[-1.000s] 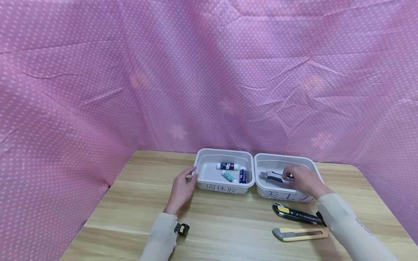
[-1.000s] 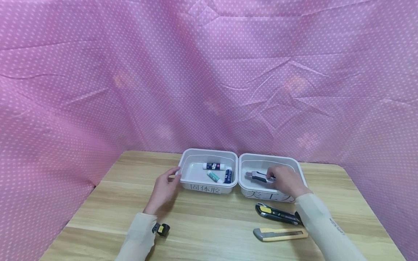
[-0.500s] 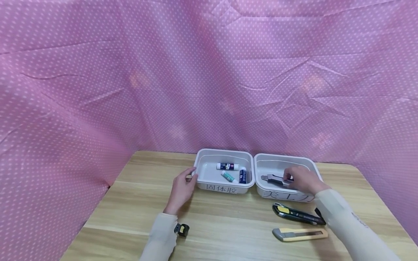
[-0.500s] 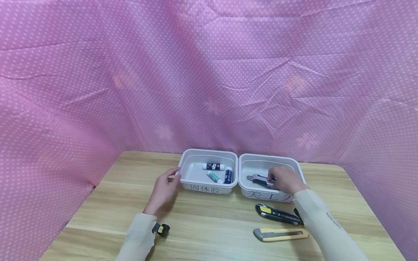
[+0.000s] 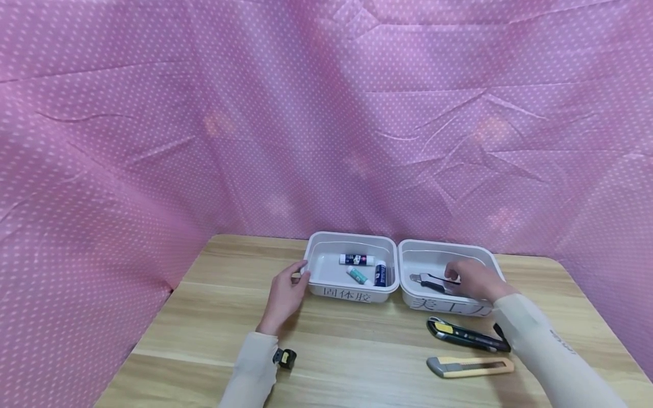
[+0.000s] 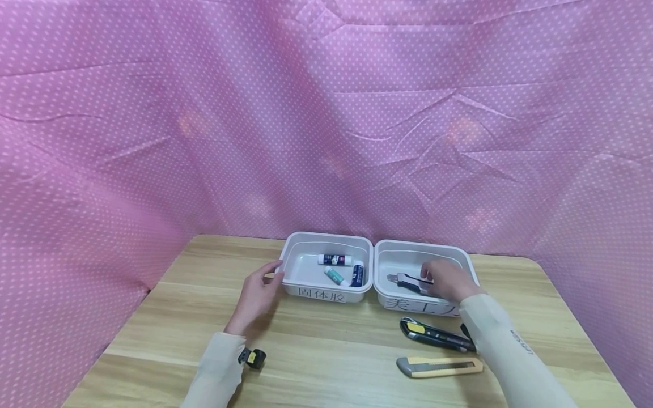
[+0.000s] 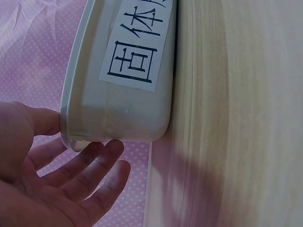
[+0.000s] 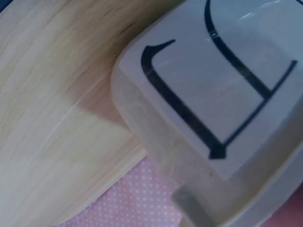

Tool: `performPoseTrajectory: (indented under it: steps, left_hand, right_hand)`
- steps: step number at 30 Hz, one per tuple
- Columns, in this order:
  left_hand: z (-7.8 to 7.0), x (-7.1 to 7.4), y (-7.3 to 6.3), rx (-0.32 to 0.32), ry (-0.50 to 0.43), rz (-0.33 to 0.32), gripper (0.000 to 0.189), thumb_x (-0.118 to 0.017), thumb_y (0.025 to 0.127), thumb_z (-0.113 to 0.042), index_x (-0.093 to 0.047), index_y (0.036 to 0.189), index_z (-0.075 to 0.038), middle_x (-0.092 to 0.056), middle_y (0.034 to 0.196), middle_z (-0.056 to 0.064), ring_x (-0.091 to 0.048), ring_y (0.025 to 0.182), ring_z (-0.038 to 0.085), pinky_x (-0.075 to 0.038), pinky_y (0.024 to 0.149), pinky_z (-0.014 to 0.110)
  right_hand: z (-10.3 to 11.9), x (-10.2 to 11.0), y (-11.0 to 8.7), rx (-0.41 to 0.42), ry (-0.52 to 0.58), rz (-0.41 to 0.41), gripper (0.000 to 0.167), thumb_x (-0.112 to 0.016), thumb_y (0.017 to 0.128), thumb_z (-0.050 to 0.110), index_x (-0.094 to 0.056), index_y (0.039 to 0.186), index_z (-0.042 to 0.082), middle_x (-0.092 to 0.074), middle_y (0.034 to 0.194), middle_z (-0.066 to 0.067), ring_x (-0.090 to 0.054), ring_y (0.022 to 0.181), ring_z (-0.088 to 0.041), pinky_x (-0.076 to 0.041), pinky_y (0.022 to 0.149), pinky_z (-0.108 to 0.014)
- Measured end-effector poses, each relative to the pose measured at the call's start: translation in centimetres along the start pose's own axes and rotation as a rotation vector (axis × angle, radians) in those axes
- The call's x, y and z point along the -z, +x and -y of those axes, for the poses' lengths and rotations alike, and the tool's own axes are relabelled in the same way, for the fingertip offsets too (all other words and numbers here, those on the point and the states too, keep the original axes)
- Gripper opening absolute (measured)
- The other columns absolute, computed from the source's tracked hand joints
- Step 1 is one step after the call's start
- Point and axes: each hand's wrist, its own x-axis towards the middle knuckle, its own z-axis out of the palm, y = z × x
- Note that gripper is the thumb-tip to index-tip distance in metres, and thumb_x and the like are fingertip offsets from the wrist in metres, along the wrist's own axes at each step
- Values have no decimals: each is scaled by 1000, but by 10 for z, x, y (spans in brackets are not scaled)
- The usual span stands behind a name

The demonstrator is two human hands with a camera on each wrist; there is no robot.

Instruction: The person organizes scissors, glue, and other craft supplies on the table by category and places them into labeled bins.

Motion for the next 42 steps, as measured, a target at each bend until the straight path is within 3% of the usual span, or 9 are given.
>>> performPoseTrajectory:
  steps: [4,10,15,29,42]
  left_hand:
    - [0,0,0,2,2,1,42,-59,104,-17,-57,143,-5,-58,143,23,-72,103,30,-63,79,30]
    - [-1,-1,0,1,11,-9,42,-60,103,-18,-57,143,-4,-59,142,23,-72,100,28,-63,76,29]
    - [-1,0,0,2,17,-9,42,-59,104,-17,-57,143,-4,-59,142,23,-72,100,28,-63,76,29]
    - [0,-2,0,6,2,-2,42,-60,103,-17,-57,143,-3,-59,142,23,-72,100,30,-63,74,28]
    - [5,-1,3,-26,6,-22,40,-60,103,-15,-59,141,-3,-60,139,25,-74,99,30,-63,77,30]
  right_hand:
    - [1,4,-3,3,35,-22,21,-80,86,12,-73,103,4,-73,99,-10,-68,93,-29,-59,84,-52]
    - [8,17,-7,94,50,-88,27,-80,83,4,-71,107,-3,-73,98,-16,-70,93,-34,-59,84,-52]
    - [14,22,-10,120,51,-113,27,-80,83,2,-72,109,-3,-74,103,-18,-70,96,-34,-60,86,-51]
    - [31,32,-36,50,106,-289,29,-76,90,9,-71,118,0,-74,115,-18,-69,102,-38,-57,87,-58]
    - [46,25,-73,18,131,-436,33,-81,87,14,-72,117,4,-75,111,-17,-71,99,-39,-57,82,-60]
